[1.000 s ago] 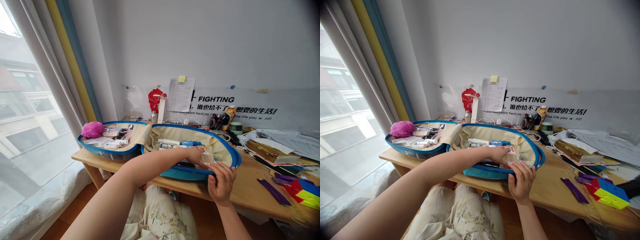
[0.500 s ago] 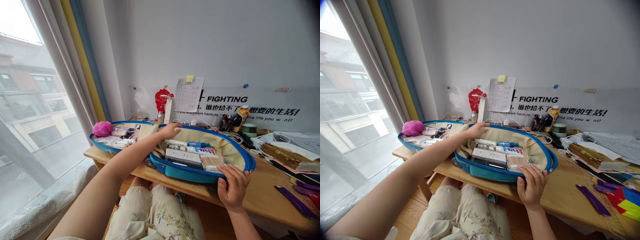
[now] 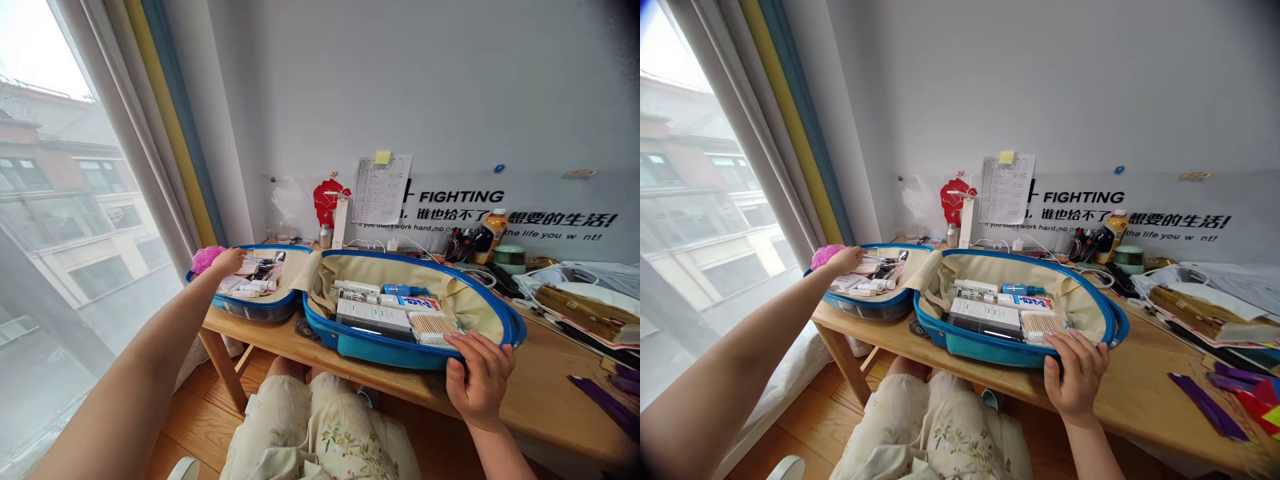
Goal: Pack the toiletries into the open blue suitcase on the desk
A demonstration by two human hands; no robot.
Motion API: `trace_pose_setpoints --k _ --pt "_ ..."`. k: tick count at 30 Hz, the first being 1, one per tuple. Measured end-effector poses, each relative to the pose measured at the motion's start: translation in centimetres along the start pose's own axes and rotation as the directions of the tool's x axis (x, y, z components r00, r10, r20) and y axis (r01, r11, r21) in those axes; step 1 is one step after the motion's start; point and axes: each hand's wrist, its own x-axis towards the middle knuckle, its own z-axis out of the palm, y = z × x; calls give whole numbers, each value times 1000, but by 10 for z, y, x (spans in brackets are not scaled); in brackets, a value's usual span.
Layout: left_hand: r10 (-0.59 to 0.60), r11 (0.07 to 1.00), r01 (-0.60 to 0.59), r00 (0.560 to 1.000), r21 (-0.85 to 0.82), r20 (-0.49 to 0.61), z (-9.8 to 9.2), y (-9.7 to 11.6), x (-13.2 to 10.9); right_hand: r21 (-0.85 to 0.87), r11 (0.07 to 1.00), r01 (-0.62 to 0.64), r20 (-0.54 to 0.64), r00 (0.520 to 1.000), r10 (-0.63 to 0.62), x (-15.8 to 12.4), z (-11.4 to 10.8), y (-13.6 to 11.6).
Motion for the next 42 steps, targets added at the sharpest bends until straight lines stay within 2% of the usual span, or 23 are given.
trace_pose_setpoints --k 4,8,12,19,23,25,28,29,31,34,36,38,42 --pt "62 990 -73 994 117 95 16 -10 3 -5 1000 4 1 1000 -4 0 0 0" --pt "126 970 -156 978 188 165 28 -3 10 -4 1000 -12 14 1000 12 -4 -1 2" --pt "123 952 -174 971 250 207 32 6 19 -27 999 -44 33 998 45 -9 0 4" --pt "119 938 -181 969 294 217 32 14 11 2 998 -56 19 998 56 -8 0 2" --pt "178 939 -220 969 264 174 16 29 6 15 998 -53 20 998 53 -5 -2 -1" --pt "227 936 -254 965 242 134 2 47 6 16 998 -58 12 998 58 -3 -2 -2" --pt "342 918 -350 937 187 75 -18 92 2 9 999 -53 8 999 53 -2 -1 -2" --pt "409 897 -413 911 154 62 -23 111 -2 6 999 -49 9 999 49 -2 -1 -2" --pt "565 818 -569 822 83 72 -26 150 -14 3 999 -44 11 999 44 -2 -1 -3" --pt "723 680 -733 673 6 159 -17 205 -34 2 999 -41 11 999 41 -2 -2 -3" --pt "764 626 -779 609 -19 213 -5 232 -42 -3 999 -41 16 999 41 -1 -3 -4" --pt "768 613 -790 589 -22 251 9 251 -44 -7 999 -39 22 999 39 0 -4 -4" --pt "743 625 -780 593 -7 312 31 270 -33 -5 999 -36 21 999 36 1 -4 -5"
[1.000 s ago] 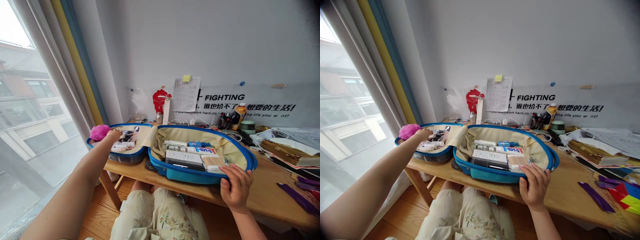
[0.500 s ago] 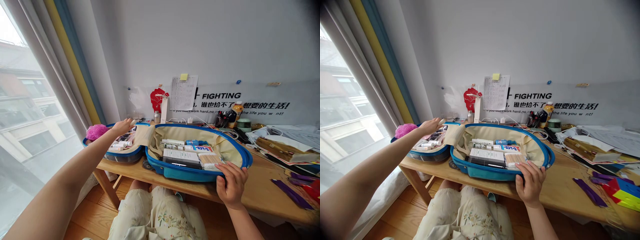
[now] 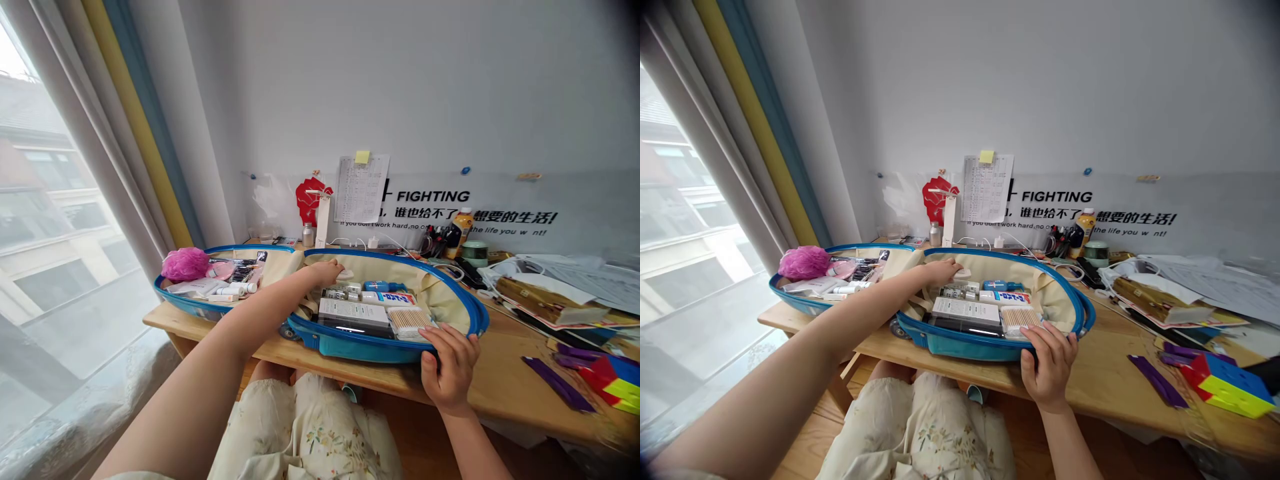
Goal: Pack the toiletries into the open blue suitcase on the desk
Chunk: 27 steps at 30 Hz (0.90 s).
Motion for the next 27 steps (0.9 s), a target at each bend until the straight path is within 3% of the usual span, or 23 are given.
trace_pose_setpoints --k 9,23,27 --pt "-49 999 50 997 -13 54 8 -8 16 -5 1000 -10 8 1000 10 0 -1 -1" --pt "-128 992 127 991 -24 -47 13 -10 22 -2 1000 15 3 1000 -15 2 -1 0" --pt "-145 989 145 989 -28 -4 18 -7 21 -6 1000 13 8 1000 -13 0 0 1"
